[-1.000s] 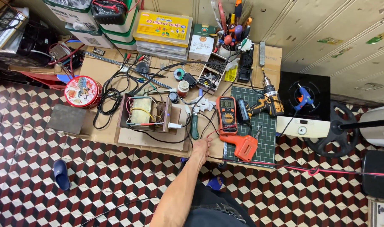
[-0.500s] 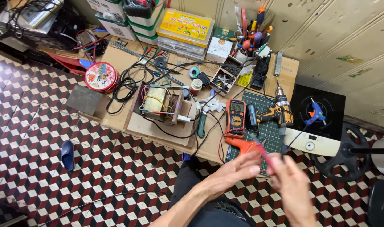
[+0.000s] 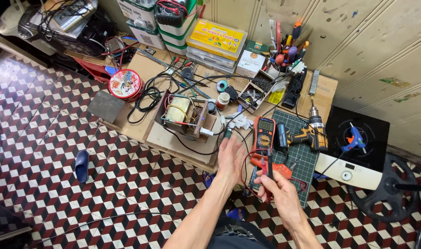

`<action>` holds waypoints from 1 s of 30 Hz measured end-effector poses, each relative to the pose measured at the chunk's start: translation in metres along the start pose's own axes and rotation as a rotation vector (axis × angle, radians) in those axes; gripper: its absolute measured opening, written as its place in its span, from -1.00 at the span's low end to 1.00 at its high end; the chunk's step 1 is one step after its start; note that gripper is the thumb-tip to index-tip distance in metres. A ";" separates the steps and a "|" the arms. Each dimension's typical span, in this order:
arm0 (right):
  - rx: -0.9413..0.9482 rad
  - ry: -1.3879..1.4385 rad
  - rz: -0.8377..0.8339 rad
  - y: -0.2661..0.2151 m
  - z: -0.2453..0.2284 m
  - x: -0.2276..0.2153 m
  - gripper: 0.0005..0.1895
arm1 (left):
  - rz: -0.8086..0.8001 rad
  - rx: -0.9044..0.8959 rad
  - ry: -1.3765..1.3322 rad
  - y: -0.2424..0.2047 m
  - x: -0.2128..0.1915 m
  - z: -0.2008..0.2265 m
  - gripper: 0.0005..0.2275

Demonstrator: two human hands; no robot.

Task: Testing electrical components of a transformer using a multimeter and a glue gun.

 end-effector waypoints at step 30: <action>0.178 0.200 0.101 0.036 0.018 -0.005 -0.75 | -0.140 -0.189 -0.463 -0.019 0.029 0.034 -0.77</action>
Point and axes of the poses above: each hand's wrist, its own y-axis towards the middle knuckle, its own x-axis out of the palm, z = x × y, the point moved 1 cm from there along y, towards the middle knuckle, and after that the axes turned 1 degree about z, right-handed, at the moved point
